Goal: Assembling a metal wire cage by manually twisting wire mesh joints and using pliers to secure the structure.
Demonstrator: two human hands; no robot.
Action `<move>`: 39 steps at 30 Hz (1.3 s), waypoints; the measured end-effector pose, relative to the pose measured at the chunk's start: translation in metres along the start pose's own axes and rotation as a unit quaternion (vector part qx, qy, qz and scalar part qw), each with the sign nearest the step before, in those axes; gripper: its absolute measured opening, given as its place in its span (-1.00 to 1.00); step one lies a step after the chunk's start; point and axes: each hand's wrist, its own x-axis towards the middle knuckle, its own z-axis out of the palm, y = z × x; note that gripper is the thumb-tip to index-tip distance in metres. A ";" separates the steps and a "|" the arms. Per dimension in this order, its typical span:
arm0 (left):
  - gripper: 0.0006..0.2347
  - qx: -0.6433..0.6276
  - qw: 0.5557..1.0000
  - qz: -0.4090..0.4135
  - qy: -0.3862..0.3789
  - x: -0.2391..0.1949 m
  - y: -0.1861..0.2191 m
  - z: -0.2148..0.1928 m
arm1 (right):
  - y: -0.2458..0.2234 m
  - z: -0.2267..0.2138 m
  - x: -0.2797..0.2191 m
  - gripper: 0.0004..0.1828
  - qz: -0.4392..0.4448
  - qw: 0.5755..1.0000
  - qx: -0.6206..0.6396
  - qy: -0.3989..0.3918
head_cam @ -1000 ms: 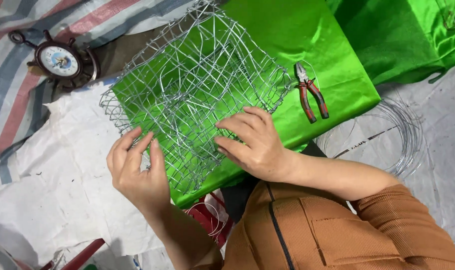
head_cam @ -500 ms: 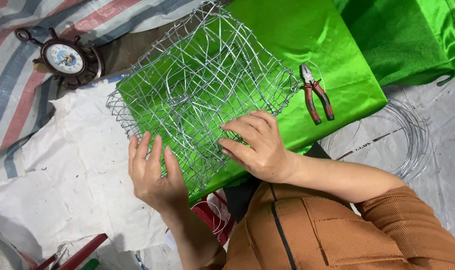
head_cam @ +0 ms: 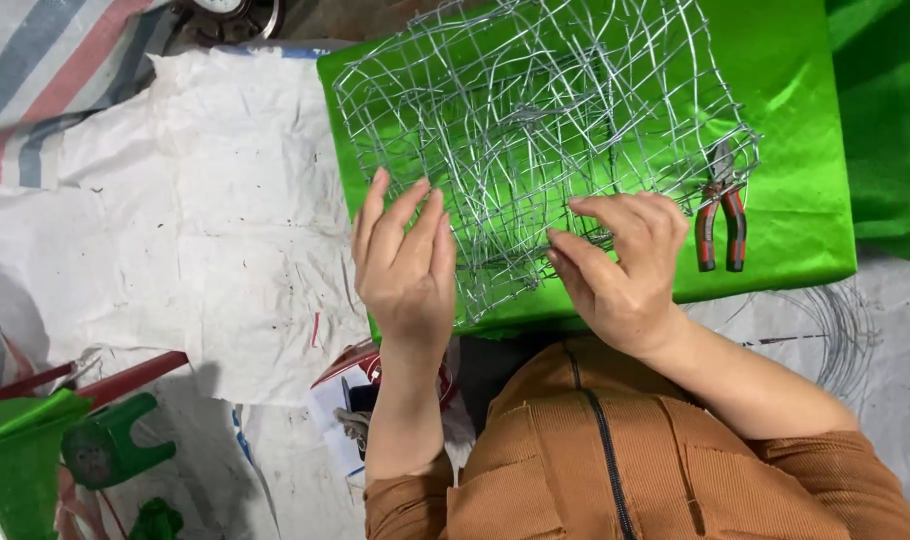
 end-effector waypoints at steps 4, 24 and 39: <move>-0.89 -0.012 1.000 -0.006 -0.005 -0.002 0.000 -0.002 | 0.000 0.001 0.001 -0.87 -0.005 1.000 0.001 -0.001; -0.47 -0.380 0.866 -0.324 -0.031 -0.061 -0.026 -0.034 | 0.121 -0.078 0.020 -0.42 0.186 0.957 0.164 -0.151; -0.22 -0.439 0.867 -0.218 -0.087 -0.077 -0.015 -0.011 | 0.114 -0.061 0.015 -0.36 0.306 0.867 0.354 -0.172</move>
